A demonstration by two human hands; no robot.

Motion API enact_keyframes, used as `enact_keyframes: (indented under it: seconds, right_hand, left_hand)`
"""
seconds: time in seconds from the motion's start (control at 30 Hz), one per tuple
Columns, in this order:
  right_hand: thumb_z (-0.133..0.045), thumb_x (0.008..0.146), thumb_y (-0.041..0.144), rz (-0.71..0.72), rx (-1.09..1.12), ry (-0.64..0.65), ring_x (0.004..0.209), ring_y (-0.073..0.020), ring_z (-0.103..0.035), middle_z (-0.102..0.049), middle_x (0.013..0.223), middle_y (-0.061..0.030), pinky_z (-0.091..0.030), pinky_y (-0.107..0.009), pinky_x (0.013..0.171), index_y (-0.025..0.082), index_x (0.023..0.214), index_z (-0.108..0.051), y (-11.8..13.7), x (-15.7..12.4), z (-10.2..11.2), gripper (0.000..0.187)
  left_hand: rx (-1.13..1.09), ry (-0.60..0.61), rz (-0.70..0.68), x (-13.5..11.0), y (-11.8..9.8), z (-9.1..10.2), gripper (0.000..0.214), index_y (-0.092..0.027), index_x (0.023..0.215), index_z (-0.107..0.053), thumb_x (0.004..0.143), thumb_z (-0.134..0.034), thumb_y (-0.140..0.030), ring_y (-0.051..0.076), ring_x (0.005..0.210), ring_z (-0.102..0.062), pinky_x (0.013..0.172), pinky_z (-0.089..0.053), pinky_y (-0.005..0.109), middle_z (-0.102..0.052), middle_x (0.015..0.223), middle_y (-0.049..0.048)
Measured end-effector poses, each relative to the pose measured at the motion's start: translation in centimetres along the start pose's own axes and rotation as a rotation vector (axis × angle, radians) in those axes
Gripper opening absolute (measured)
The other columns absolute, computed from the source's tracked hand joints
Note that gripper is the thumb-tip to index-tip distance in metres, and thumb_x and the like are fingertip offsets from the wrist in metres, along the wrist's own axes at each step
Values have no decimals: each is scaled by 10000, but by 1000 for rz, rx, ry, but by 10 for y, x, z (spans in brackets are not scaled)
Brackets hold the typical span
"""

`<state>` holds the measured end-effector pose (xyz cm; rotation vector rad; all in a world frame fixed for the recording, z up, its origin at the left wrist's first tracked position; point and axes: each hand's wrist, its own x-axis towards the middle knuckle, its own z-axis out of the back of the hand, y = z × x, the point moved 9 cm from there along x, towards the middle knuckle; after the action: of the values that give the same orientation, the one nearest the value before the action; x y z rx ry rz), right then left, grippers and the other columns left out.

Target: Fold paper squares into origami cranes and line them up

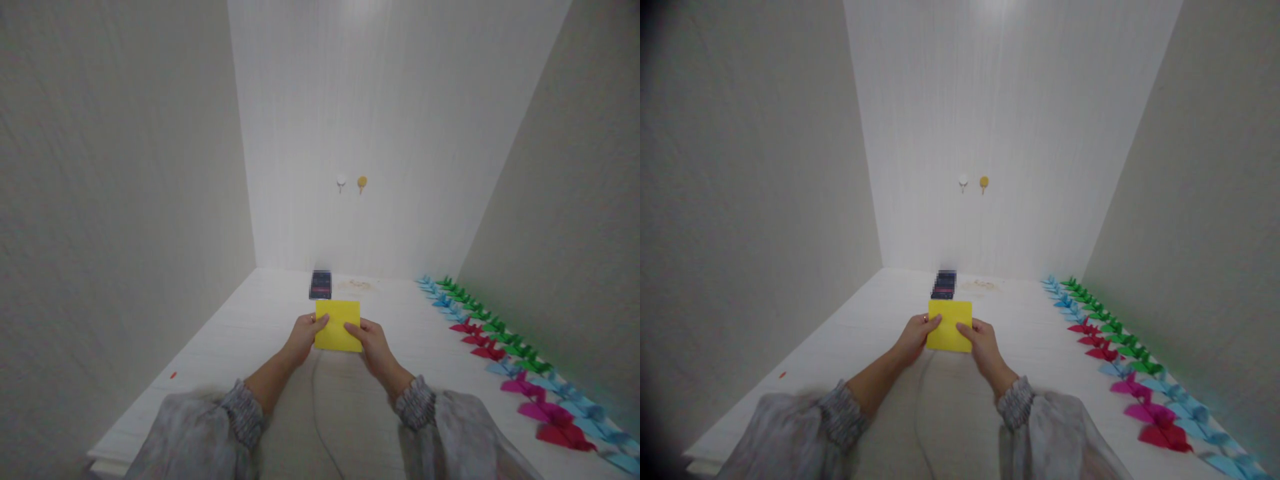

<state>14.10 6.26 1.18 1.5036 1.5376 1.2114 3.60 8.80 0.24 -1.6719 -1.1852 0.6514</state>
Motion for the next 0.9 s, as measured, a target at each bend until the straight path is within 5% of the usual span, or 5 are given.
enact_keyframes:
  seconds: [0.3, 0.47, 0.63, 0.8, 0.9]
  right_hand:
    - [-678, 593, 326, -34, -108, 32, 656, -204, -633, -683, 776, -47, -477, -322, 609, 197, 931, -619, 19, -7, 23, 367]
    - [-657, 624, 315, -61, -135, 128, 675, -189, -628, -680, 802, -55, -468, -332, 670, 181, 871, -650, 8, -8, 21, 281]
    - [-687, 577, 328, -37, -179, 23, 698, -201, -627, -685, 780, -67, -462, -358, 722, 163, 825, -668, -1, 0, 39, 299]
    - [-570, 700, 349, 219, -434, -111, 820, -238, -611, -667, 902, -70, -461, -400, 748, 190, 910, -644, 28, 1, 54, 274]
    - [-498, 763, 275, 523, -828, -69, 948, -220, -562, -635, 1001, -57, -407, -409, 854, 232, 967, -628, 57, -9, 38, 245]
  left_hand:
    - [93, 92, 87, 1, 13, -5, 351, -116, 910, -620, 614, -647, -304, 195, 691, -612, 645, -461, 306, -656, 849, 103]
    - [68, 125, 97, 0, 14, -10, 332, -97, 898, -624, 612, -643, -265, 187, 687, -609, 695, -450, 320, -655, 834, 108]
    - [12, -2, 70, 5, 13, 6, 244, -98, 817, -622, 594, -632, -198, 158, 652, -604, 630, -458, 269, -654, 743, 78]
    - [73, -200, -5, 9, 4, 30, 344, -124, 945, -567, 625, -628, -235, 101, 538, -576, 519, -441, 210, -643, 788, 70]
    - [52, -172, 12, 7, 2, 23, 331, -104, 901, -574, 672, -592, -343, 79, 491, -548, 480, -420, 196, -640, 831, 94]
